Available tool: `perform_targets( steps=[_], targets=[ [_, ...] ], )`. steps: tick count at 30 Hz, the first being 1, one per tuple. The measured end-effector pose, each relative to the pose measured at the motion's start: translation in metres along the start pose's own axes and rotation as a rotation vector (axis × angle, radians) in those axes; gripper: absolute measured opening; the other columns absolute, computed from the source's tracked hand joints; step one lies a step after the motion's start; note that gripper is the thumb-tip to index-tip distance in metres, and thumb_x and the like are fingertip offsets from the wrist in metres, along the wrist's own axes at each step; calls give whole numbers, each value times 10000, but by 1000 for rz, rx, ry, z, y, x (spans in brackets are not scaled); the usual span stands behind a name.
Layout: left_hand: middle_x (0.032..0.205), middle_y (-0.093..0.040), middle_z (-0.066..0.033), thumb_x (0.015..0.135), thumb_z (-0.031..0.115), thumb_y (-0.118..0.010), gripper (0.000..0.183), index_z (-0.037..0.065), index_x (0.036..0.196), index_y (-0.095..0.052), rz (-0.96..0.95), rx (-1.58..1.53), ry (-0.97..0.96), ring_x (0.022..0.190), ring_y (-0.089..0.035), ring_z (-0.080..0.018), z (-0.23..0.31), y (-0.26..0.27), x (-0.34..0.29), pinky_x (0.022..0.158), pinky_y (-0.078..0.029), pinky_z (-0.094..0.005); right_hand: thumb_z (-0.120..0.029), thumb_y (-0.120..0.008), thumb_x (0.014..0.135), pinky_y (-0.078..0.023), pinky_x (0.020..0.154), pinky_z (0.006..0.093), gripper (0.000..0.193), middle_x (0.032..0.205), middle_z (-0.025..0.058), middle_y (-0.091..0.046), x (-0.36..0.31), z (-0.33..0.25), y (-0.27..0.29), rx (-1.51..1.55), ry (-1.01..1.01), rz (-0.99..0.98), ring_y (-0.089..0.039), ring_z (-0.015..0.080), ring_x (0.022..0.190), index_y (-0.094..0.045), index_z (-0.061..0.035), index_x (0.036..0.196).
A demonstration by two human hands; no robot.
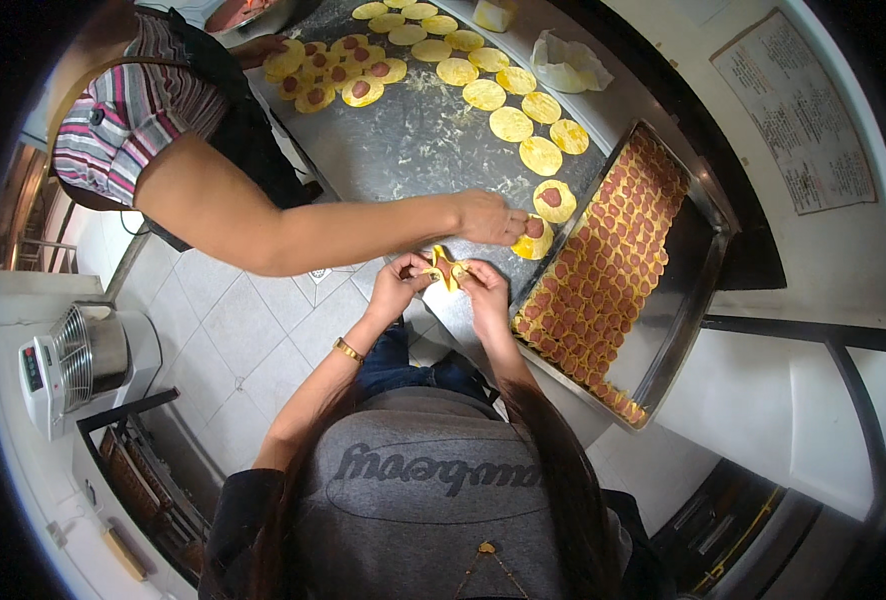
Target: The person places a small sausage onto a round yellow dough disc, folds the dough around the sausage to form a pastry, and places it on a metal tray. The person repeats this process continuously while another person works nearby.
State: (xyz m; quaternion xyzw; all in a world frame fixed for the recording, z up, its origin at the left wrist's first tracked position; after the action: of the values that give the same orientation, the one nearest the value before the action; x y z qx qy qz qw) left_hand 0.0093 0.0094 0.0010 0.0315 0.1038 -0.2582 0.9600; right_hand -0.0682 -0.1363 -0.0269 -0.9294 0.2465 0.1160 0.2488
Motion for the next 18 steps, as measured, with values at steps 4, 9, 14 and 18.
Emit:
perform_targets(
  steps=[4,9,14,18],
  targets=[
    [869,-603,-2,801,-24,-675,125,22,866,-578,36,-66,-16,869,-568,-75,1,-1,-8,717,-484,-227,81,-605,804,-468,846,246,364,1098,97,-611,-18,-16,-12,42,6,-91,-573,125,978,-537,37,1159],
    [915,-613,-24,782,-44,-680,201,7,947,-578,35,-333,31,917,-585,-83,22,-10,-17,735,-490,-211,103,-608,783,-484,813,244,290,954,87,-653,-11,-15,2,-219,64,11,-612,129,880,-593,40,1066],
    [1034,-625,-65,763,-60,-682,249,7,990,-602,-30,-101,89,860,-602,-81,-3,0,-7,716,-500,-216,134,-638,722,-498,753,251,296,928,84,-650,-13,-26,-5,-399,44,-31,-611,121,864,-609,36,999],
    [1031,-640,-60,744,-47,-702,177,6,885,-611,15,245,-208,828,-604,-82,14,-8,-7,699,-516,-222,98,-655,696,-518,714,316,306,927,128,-661,-21,-40,-13,-625,277,-12,-657,213,840,-626,6,986]
  ],
)
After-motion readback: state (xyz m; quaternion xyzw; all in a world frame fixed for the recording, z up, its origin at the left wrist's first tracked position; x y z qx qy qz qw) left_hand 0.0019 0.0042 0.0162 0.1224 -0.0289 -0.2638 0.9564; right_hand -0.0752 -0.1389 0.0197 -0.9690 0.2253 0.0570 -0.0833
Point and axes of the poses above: each hand's wrist, its own x-axis towards the middle knuckle, its own y-axis out of the back of the hand, z = x × y, the point moved 4 cm from there along x, towards the middle knuckle
